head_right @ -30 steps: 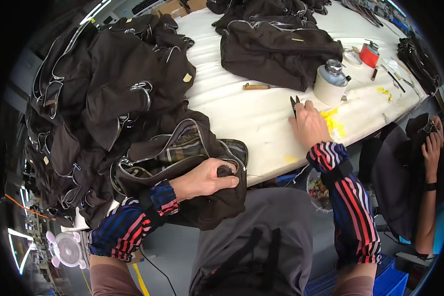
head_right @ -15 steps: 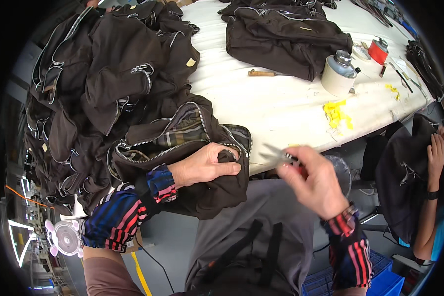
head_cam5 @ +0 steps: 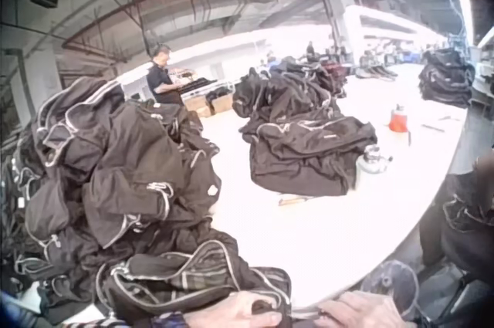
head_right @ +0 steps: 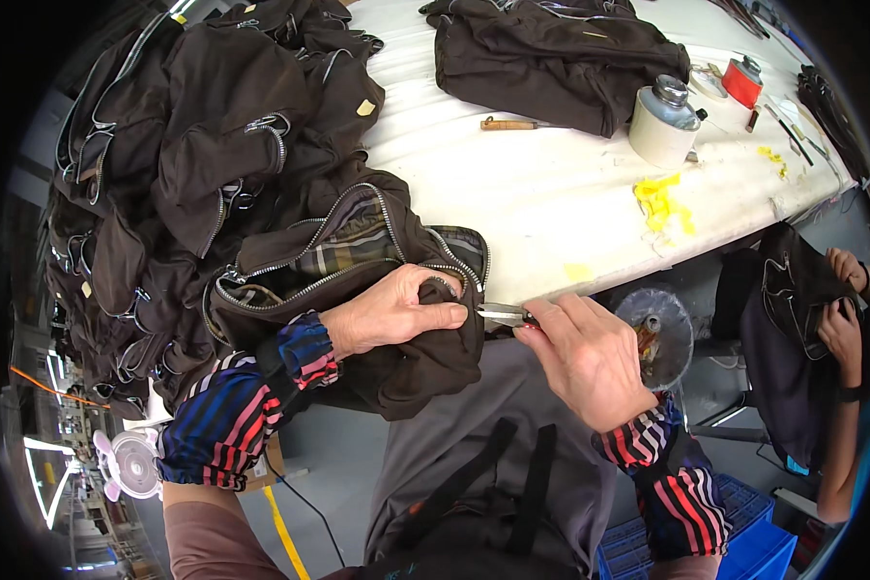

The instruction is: Inspecting zippers and trimming threads on finished fabric bags in a workshop.

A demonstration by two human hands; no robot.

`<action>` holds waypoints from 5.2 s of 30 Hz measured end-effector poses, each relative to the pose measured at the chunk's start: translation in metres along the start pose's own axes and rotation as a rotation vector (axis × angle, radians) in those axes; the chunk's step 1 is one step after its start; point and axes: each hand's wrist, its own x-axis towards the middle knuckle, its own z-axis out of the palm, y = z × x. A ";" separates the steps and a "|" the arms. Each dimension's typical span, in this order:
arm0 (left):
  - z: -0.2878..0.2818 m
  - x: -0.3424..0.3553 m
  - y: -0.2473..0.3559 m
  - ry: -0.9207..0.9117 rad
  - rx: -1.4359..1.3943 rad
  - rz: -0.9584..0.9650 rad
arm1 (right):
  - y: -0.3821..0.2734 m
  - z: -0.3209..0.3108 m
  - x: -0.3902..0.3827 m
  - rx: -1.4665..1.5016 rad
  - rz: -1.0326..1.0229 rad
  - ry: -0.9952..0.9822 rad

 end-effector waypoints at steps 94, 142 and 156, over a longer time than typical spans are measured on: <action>0.010 -0.001 0.008 0.066 0.118 -0.018 | 0.002 0.058 -0.014 0.928 0.674 -0.033; 0.010 0.001 0.011 0.074 0.220 -0.025 | -0.013 0.034 0.004 0.071 -0.068 -0.030; 0.009 0.001 0.013 0.067 0.167 -0.023 | 0.099 0.011 0.053 -0.394 0.188 0.046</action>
